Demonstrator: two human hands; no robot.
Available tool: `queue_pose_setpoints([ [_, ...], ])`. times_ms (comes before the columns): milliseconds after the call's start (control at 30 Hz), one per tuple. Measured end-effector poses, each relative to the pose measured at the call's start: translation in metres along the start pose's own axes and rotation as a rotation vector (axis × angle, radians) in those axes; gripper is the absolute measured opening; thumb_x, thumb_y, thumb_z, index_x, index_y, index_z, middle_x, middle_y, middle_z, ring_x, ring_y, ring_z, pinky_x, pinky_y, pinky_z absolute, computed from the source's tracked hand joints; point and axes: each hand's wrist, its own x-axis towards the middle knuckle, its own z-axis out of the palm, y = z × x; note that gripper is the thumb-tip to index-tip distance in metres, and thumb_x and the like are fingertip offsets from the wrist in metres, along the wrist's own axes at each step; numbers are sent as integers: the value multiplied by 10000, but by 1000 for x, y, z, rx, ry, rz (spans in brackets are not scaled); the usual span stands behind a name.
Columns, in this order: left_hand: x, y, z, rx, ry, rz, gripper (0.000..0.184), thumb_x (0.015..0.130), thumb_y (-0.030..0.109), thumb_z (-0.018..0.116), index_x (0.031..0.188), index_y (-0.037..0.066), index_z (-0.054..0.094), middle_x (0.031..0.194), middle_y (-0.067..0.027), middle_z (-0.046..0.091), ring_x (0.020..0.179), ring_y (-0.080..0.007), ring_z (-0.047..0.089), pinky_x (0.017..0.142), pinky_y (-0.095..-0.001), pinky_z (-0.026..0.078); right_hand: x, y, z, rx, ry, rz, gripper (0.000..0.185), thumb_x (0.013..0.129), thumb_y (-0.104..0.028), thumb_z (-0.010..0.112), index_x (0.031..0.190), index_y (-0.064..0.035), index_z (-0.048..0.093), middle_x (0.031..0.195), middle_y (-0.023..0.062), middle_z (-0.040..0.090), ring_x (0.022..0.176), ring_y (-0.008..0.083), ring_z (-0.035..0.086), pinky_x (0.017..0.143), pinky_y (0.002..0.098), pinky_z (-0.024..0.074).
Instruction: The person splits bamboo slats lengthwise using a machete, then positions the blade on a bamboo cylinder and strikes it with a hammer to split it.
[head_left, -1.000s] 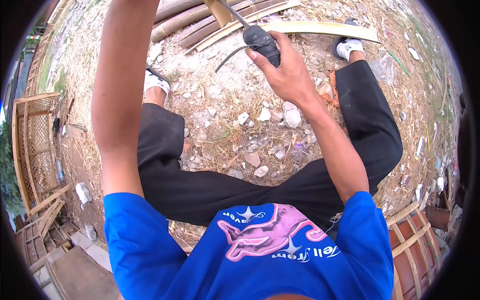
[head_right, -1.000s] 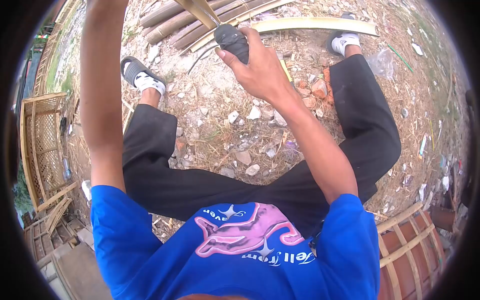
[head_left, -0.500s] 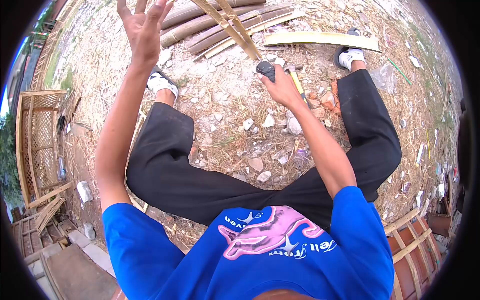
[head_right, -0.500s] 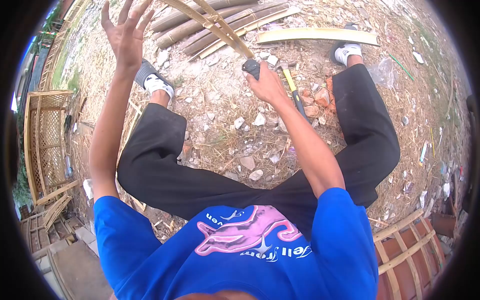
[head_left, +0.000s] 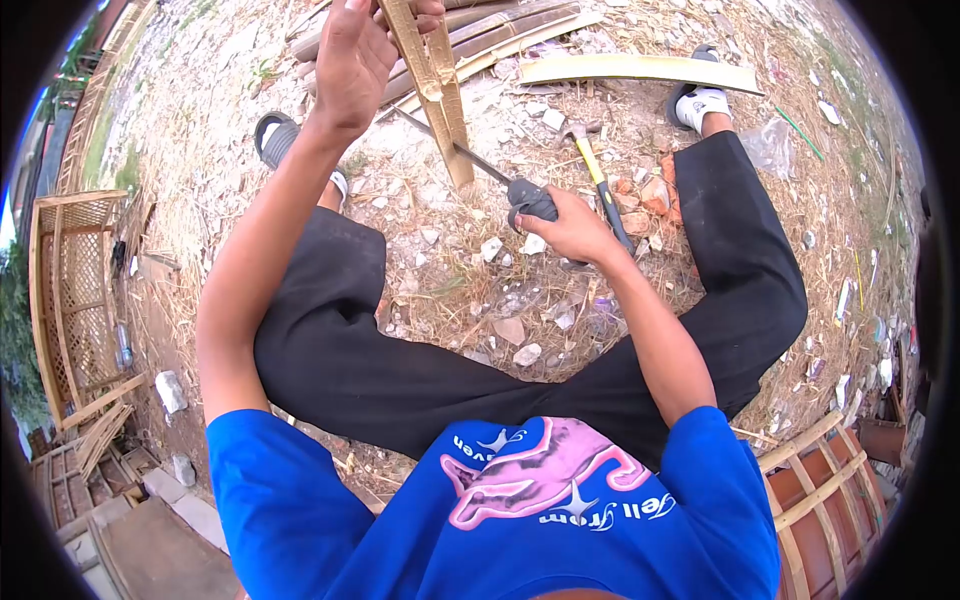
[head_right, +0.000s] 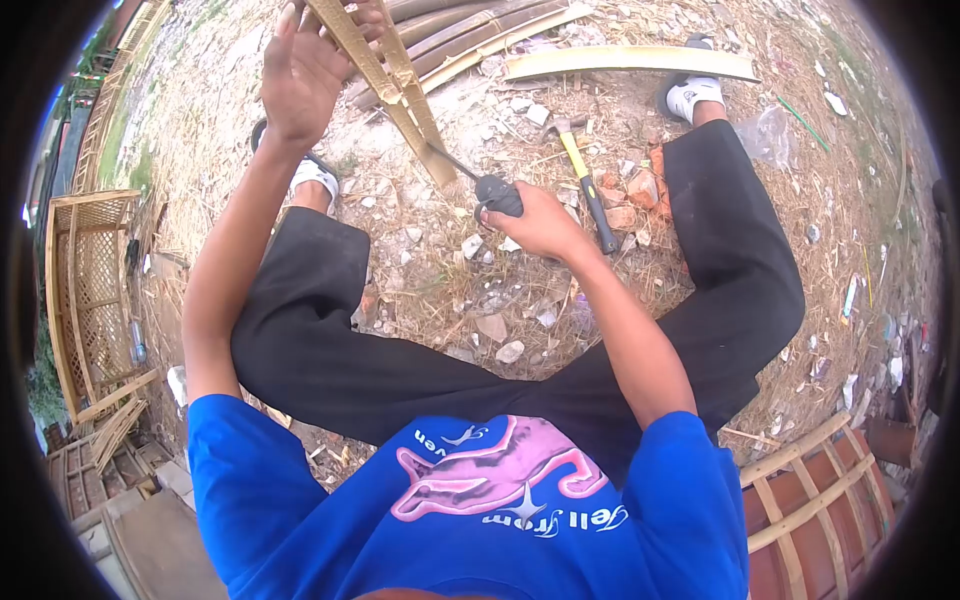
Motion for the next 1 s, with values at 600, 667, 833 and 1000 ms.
queue_pose_setpoints([
  [600,11,28,-40,784,424,51,253,924,292,682,928,43,643,637,31,491,508,-69,472,460,-227,393,19,22,31,-28,-5,-32,407,703,-90,665,1103,-42,604,891,142,679,812,271,639,771,373,499],
  [667,6,37,-44,850,428,14,303,911,332,699,919,30,681,703,-8,559,615,-100,546,538,-264,455,22,26,26,-18,-13,-60,420,697,-92,668,1109,-42,602,887,137,677,814,265,638,775,370,498],
  [833,-2,19,-49,515,270,149,345,963,333,631,1072,7,604,833,-73,640,743,-180,626,692,-336,537,35,37,20,-4,-99,-86,366,697,-123,655,1054,-42,631,943,197,696,891,345,668,818,416,518],
  [1000,-4,16,-29,464,304,55,317,998,318,582,1094,18,552,886,-114,670,771,-209,683,642,-335,569,22,24,25,-57,-17,7,320,726,-81,619,1043,-44,638,939,211,700,908,356,678,828,419,521],
])
